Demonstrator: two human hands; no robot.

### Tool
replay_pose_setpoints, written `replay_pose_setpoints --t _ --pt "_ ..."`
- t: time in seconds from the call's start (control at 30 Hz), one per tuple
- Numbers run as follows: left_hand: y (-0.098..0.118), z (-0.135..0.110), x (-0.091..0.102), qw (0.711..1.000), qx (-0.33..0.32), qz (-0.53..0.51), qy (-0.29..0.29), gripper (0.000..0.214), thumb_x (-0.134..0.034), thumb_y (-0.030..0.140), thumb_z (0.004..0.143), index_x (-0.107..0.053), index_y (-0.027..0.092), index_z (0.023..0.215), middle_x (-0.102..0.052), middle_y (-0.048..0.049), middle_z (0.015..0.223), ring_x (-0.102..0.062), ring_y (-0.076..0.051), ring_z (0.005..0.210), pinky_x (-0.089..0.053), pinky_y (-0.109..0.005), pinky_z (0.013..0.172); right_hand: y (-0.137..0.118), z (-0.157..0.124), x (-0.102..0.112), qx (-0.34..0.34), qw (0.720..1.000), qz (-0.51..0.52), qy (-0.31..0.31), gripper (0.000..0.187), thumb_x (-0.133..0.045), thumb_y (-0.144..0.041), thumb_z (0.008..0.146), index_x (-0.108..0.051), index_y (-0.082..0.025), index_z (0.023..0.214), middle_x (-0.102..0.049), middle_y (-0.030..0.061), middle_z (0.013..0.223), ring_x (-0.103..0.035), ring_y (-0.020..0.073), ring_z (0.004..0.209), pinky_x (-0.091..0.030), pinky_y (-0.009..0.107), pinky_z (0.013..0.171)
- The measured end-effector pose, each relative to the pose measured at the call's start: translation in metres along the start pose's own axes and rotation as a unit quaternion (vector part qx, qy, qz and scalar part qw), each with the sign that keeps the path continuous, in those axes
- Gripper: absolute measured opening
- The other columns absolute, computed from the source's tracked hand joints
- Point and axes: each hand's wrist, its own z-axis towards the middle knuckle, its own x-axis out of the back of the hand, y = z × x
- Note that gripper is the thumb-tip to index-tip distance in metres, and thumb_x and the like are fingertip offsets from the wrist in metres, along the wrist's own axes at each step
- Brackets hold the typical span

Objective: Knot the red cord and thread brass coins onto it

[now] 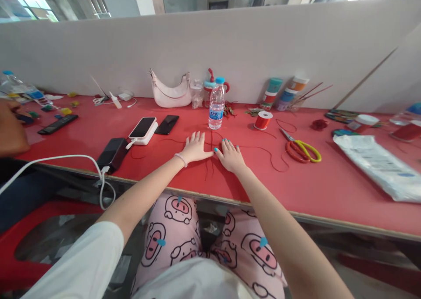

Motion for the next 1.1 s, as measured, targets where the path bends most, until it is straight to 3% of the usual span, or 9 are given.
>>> replay_pose_setpoints --t 0.13,0.33,0.4,0.53,0.67,0.9,1.1 --pt "-0.017 0.002 -0.002 0.999 0.043 0.009 -0.032 0.111 -0.029 0.08 0.068 -0.015 -0.003 0.141 -0.007 -0.026 0.149 -0.003 -0.039 0.137 -0.007 -0.057 0.107 0.016 0.0 0.001 -0.021 0.999 -0.025 -0.015 0.062 -0.016 -0.046 0.093 -0.024 -0.008 0.142 -0.022 0.0144 0.149 -0.018 0.0244 0.138 -0.018 0.046 0.109" --pt "-0.044 -0.002 0.002 0.988 0.135 0.075 0.009 0.109 -0.022 0.079 0.071 -0.022 -0.007 0.138 -0.016 -0.0286 0.146 -0.007 -0.041 0.136 -0.007 -0.057 0.108 0.046 0.002 0.005 -0.122 0.99 -0.064 -0.005 0.073 -0.02 -0.052 0.091 -0.025 0.002 0.139 -0.024 0.0214 0.147 -0.02 0.0293 0.136 -0.02 0.047 0.108" --pt "-0.041 0.002 0.003 0.989 0.12 0.081 0.017 0.106 -0.023 0.077 0.074 -0.022 -0.006 0.139 -0.015 -0.028 0.147 -0.005 -0.041 0.136 -0.006 -0.057 0.108 0.045 0.009 0.006 -0.12 0.99 -0.069 0.005 0.071 -0.021 -0.051 0.091 -0.026 0.002 0.139 -0.024 0.0209 0.146 -0.019 0.0297 0.136 -0.019 0.048 0.108" --pt "-0.016 0.024 0.002 0.998 0.042 0.047 0.024 0.099 -0.027 0.072 0.076 -0.021 -0.002 0.14 -0.015 -0.0254 0.148 -0.005 -0.039 0.137 -0.007 -0.057 0.108 0.029 0.032 0.003 -0.045 0.998 -0.051 0.007 0.062 -0.019 -0.046 0.093 -0.023 -0.009 0.142 -0.023 0.0138 0.149 -0.018 0.0264 0.137 -0.021 0.049 0.108" --pt "0.004 0.047 -0.006 0.999 -0.018 0.02 0.041 0.095 -0.032 0.067 0.078 -0.018 -0.003 0.14 -0.015 -0.0254 0.148 -0.005 -0.037 0.138 -0.008 -0.055 0.109 0.024 0.05 -0.002 -0.003 0.999 -0.04 0.003 0.059 -0.017 -0.042 0.093 -0.026 -0.009 0.141 -0.025 0.0135 0.148 -0.021 0.0251 0.137 -0.022 0.048 0.108" --pt "-0.009 0.05 -0.021 0.997 -0.076 0.001 0.026 0.116 -0.044 0.081 0.059 -0.018 0.004 0.142 -0.014 -0.0254 0.148 -0.003 -0.04 0.136 -0.005 -0.064 0.104 0.037 0.05 -0.013 0.057 0.996 -0.045 0.044 0.059 -0.021 -0.044 0.091 -0.033 -0.012 0.14 -0.032 0.0126 0.145 -0.028 0.0249 0.134 -0.026 0.046 0.107" --pt "-0.014 0.046 -0.024 0.997 -0.06 0.008 0.043 0.122 -0.035 0.089 0.053 -0.023 0.005 0.142 -0.013 -0.025 0.148 -0.004 -0.044 0.135 -0.003 -0.069 0.101 0.05 0.053 -0.013 0.015 0.997 -0.047 0.058 0.059 -0.023 -0.045 0.091 -0.034 -0.013 0.139 -0.033 0.0118 0.144 -0.03 0.0264 0.133 -0.027 0.052 0.106"
